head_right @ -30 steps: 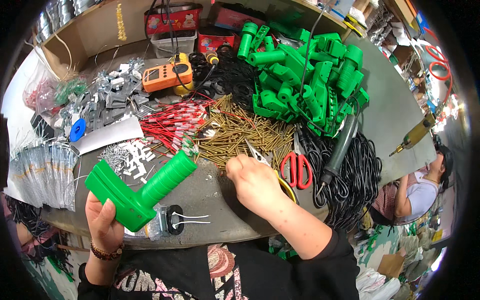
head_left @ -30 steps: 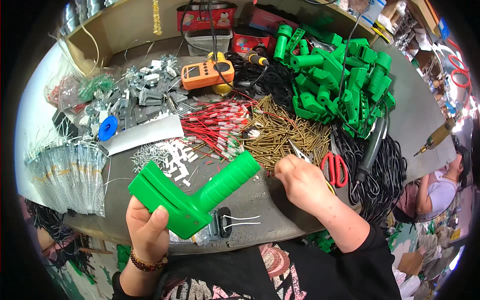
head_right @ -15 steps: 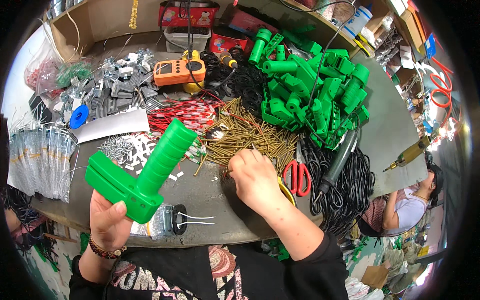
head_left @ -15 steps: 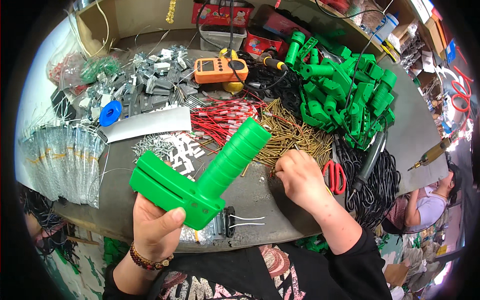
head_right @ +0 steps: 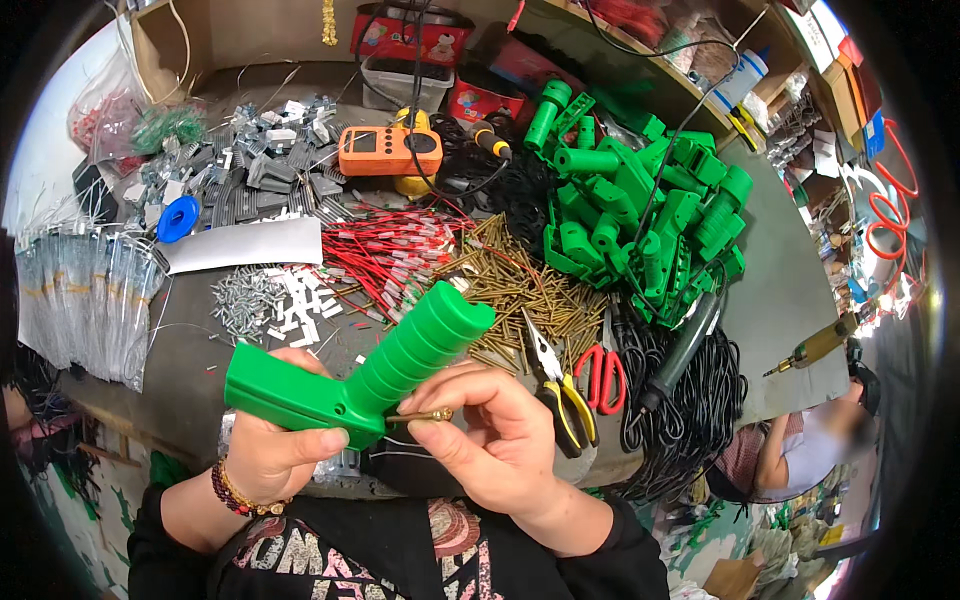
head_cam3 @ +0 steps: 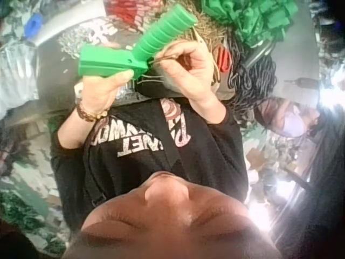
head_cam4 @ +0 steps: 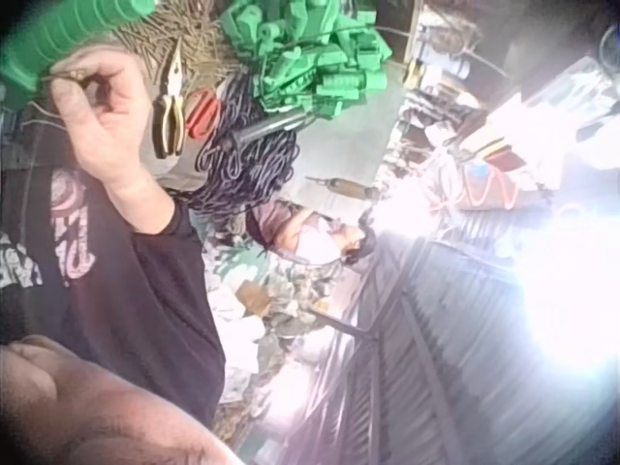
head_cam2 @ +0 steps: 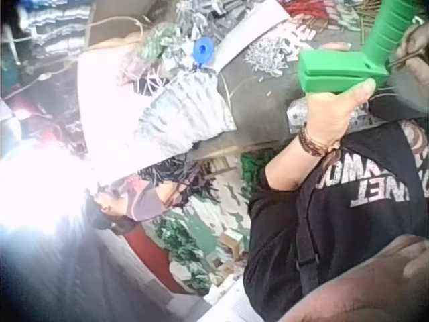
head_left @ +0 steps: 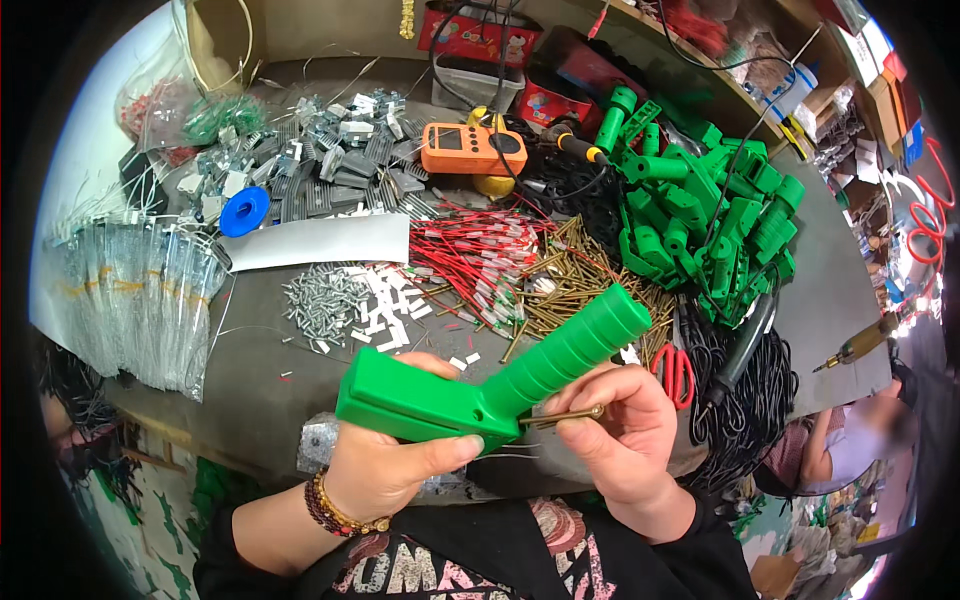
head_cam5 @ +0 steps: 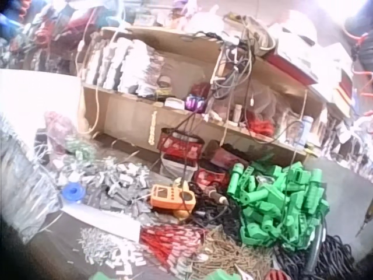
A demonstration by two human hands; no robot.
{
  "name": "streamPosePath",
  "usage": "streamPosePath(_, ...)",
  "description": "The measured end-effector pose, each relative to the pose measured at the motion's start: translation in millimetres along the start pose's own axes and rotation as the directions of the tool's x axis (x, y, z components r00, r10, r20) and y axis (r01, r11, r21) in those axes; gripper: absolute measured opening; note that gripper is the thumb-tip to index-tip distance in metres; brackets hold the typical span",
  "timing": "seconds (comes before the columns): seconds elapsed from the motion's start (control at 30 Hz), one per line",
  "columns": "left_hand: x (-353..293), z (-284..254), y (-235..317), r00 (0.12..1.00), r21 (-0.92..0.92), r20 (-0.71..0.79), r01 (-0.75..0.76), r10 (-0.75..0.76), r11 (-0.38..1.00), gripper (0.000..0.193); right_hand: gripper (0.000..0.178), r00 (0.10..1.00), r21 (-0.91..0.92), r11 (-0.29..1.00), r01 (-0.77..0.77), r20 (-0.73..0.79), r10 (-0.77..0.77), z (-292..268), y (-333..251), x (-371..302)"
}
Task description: Assembling internal components, wiring, and soldering for a green plastic electronic device housing.
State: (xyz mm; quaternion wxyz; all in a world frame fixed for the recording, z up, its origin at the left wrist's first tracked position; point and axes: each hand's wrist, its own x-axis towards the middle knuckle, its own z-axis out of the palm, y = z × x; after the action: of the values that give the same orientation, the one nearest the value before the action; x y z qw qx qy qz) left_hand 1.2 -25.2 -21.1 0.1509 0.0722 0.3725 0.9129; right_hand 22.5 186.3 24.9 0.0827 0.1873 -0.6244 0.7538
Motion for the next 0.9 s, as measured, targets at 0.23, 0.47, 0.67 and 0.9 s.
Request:
streamPosePath(0.23, -2, -11, -3, 0.98, 0.27, 0.111, -0.19, 0.165, 0.944, 0.049, 0.018, 0.993, 0.124, 0.987, -0.1, -0.051, 0.107, 9, 2, -5)
streamPosePath(0.47, -2, -7, -3, 0.961, 0.275, 0.122, -0.273, 0.248, 0.922, 0.039, 0.035, 0.978, -0.182, 0.964, -0.196, 0.039, 0.207, 4, -5, -1)
streamPosePath(0.67, 0, -2, -5, 0.933, 0.375, 0.21, -0.352, 0.291, 0.858, 0.038, 0.024, 0.963, -0.281, 0.93, 0.235, -0.059, -0.262, 5, -20, -1)
streamPosePath(0.9, 0, 0, -13, 0.889, 0.482, 0.255, -0.457, 0.379, 0.748, 0.04, 0.033, 0.976, -0.547, 0.809, 0.217, 0.141, -0.167, 17, -22, 1)
